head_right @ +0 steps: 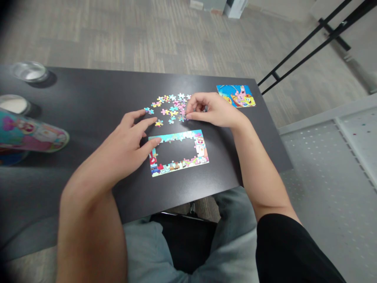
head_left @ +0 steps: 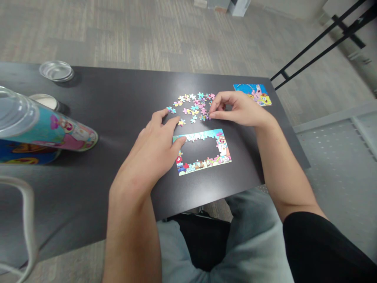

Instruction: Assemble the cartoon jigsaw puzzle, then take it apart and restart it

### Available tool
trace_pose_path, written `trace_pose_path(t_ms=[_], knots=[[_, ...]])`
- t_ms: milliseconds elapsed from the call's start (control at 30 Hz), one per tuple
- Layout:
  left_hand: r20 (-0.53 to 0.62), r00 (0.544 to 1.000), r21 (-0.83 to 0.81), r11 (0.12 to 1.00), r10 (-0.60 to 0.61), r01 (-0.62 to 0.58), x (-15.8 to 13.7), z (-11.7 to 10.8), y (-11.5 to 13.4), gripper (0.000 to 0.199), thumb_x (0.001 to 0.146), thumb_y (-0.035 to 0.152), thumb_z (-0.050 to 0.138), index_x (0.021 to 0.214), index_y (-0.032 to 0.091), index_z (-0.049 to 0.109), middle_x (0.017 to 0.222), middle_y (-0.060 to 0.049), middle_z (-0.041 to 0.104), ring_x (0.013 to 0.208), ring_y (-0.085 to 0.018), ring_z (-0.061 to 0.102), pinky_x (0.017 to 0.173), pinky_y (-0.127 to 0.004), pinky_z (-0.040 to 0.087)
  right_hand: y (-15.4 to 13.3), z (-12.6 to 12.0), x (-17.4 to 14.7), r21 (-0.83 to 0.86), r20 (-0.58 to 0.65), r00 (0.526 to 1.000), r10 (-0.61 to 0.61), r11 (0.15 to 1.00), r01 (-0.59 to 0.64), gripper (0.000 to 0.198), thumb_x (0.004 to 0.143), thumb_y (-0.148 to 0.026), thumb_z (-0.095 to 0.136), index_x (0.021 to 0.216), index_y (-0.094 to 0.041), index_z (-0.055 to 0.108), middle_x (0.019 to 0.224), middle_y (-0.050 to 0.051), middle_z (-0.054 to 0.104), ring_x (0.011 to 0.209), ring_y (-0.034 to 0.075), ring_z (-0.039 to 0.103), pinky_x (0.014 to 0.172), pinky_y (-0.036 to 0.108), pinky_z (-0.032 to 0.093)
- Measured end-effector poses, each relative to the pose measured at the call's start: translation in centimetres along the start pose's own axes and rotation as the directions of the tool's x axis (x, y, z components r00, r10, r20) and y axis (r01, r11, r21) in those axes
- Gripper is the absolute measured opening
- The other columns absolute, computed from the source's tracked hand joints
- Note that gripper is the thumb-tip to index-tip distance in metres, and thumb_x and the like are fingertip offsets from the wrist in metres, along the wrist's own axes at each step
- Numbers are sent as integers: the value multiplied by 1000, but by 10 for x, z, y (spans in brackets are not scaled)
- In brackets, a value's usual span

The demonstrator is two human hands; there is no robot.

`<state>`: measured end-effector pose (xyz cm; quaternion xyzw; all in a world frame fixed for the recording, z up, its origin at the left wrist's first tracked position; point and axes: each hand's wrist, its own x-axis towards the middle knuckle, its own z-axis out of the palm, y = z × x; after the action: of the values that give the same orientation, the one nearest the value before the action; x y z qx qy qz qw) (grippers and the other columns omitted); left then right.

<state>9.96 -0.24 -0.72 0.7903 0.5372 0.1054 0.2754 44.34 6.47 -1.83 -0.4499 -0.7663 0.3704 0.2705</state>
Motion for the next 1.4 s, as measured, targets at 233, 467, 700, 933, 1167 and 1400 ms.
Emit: trace_pose_path(t_ms=[233,467,700,933,1167,1400], knots=[[-25,999,-22,999,-24,23,-1,-3,8,65,118,27,81,183,30,74,201,-13,52,155,-38,81,147,-59,63,-33,40,-1,86,292,952,-90,994,68,31,108,-53,103,117,-28,88,96,0,87,80,18,65,74,37,51],[-38,999,5,1000,30,-30,-2,-2,8,64,117,30,76,181,27,74,200,-17,53,160,-42,78,148,-64,61,-39,48,0,39,344,929,-137,991,131,22,109,-43,99,117,-30,84,98,-2,84,79,18,63,76,37,50],[-15,1000,9,1000,25,-25,-3,-2,13,57,115,38,85,170,28,78,196,-17,54,174,-48,67,149,-66,59,-32,44,2,-41,297,937,-186,977,207,20,111,-44,95,120,-30,84,107,2,83,91,22,66,80,39,49],[-39,999,37,999,3,-1,-3,3,23,50,118,38,85,166,26,78,192,-18,58,174,-50,66,149,-70,57,-27,44,4,-70,303,938,-171,977,201,27,114,-53,94,123,-30,84,107,3,81,94,24,64,84,40,51],[-38,999,70,997,-25,28,-3,2,29,53,116,39,88,167,27,78,192,-20,57,171,-52,68,148,-71,57,-29,43,4,-64,303,941,-154,981,181,27,112,-53,96,122,-31,85,107,3,81,94,24,67,84,41,53],[-49,998,59,998,-35,38,-2,6,30,57,116,38,85,171,27,76,193,-19,56,168,-53,69,146,-70,58,-30,41,2,-66,297,947,-120,987,146,29,111,-54,95,125,-30,87,106,2,82,89,22,65,83,40,53]])
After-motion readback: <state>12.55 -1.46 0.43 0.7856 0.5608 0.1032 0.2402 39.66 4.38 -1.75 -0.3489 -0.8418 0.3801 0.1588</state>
